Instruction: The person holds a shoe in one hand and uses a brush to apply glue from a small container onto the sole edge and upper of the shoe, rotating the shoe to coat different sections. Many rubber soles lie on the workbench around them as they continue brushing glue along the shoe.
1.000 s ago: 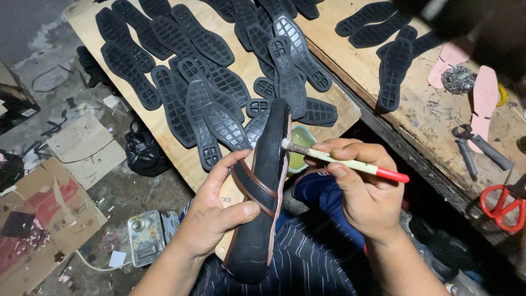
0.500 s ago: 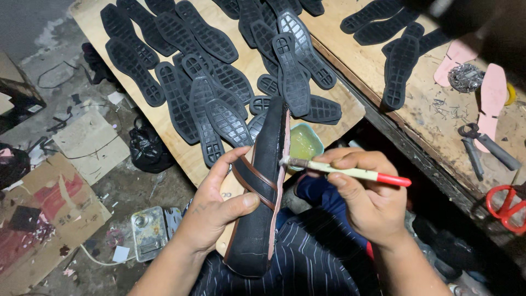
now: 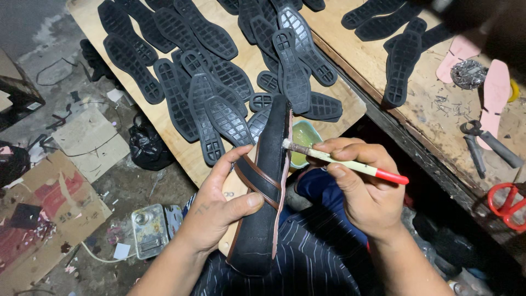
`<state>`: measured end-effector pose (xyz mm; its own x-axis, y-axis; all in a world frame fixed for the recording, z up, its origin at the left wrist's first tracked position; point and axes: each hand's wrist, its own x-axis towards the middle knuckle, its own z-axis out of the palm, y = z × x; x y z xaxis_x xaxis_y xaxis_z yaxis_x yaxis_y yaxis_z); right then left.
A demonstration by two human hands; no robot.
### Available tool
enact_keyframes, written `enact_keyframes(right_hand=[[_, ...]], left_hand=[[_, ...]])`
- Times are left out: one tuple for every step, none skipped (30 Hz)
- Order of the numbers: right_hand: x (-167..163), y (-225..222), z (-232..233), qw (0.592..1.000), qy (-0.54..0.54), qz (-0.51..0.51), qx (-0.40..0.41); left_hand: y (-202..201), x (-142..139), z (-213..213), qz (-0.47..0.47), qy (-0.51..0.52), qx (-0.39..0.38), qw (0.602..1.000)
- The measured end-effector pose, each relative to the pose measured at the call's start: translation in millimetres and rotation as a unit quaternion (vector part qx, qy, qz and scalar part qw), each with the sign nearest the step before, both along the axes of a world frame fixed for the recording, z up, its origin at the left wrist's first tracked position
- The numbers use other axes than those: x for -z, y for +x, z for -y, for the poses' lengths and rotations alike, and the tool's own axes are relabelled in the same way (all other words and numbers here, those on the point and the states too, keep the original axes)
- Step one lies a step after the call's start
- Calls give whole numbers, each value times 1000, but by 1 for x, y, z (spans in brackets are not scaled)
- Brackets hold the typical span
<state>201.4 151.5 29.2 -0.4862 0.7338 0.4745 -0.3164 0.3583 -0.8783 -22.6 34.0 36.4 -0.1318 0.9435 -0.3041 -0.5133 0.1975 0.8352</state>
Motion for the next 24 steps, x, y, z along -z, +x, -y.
enact_keyframes(right_hand=[[0,0,0,1000,2,1,-2],[1,0,0,1000,5,2,-4],[1,0,1,1000,4,4,-2],[2,0,1,1000,3,6,-1],[2,0,2,1000,2,8,1],[3,0,3,1000,1,9,0],[3,0,3,1000,0,10,-1],[3,0,3,1000,-1,11,-1],[4,0,4,1000,-1,12,-2],[4,0,5,1000,-1,12,-4],[4,0,5,1000,0,12,-5],[4,0,5,1000,3,16,-2],[5,0,6,1000,5,20,1],[5,0,7,1000,8,23,4],[5,1,8,999,14,28,3],[5,1,9,999,20,34,1],[5,2,10,999,25,39,0],[5,2,12,999,26,38,-5],[5,3,14,999,26,38,-9],[5,3,16,999,26,38,-14],[5,5,18,998,23,48,-15],[5,6,20,998,19,59,-16],[4,8,21,997,16,69,-16],[4,9,22,997,7,66,-25]], left_hand=[[0,0,0,1,-1,-1,1000],[0,0,0,1,-3,-3,1000],[1,1,0,2,-5,-4,1000],[1,1,0,-3,-3,-5,1000],[1,2,0,-9,-1,-7,1000],[1,2,0,-14,1,-8,1000],[1,3,0,-11,-3,-9,1000],[1,3,0,-9,-8,-11,1000],[1,4,0,-6,-12,-12,1000],[1,4,0,-7,-8,-13,1000],[2,5,1,-8,-3,-14,1000],[2,5,1,-9,1,-14,1000],[2,5,1,-7,-1,-15,1000],[2,6,1,-5,-3,-15,1000],[2,6,1,-3,-5,-16,1000],[2,6,1,3,-8,-15,1000],[1,7,1,9,-11,-15,1000],[1,7,1,14,-14,-15,1000],[1,8,0,12,-16,-17,1000],[0,9,0,10,-18,-19,1000],[0,9,0,8,-20,-21,1000],[-1,10,0,-2,-18,-22,1000],[-1,11,0,-12,-17,-24,1000],[-2,11,-1,-22,-15,-25,999]])
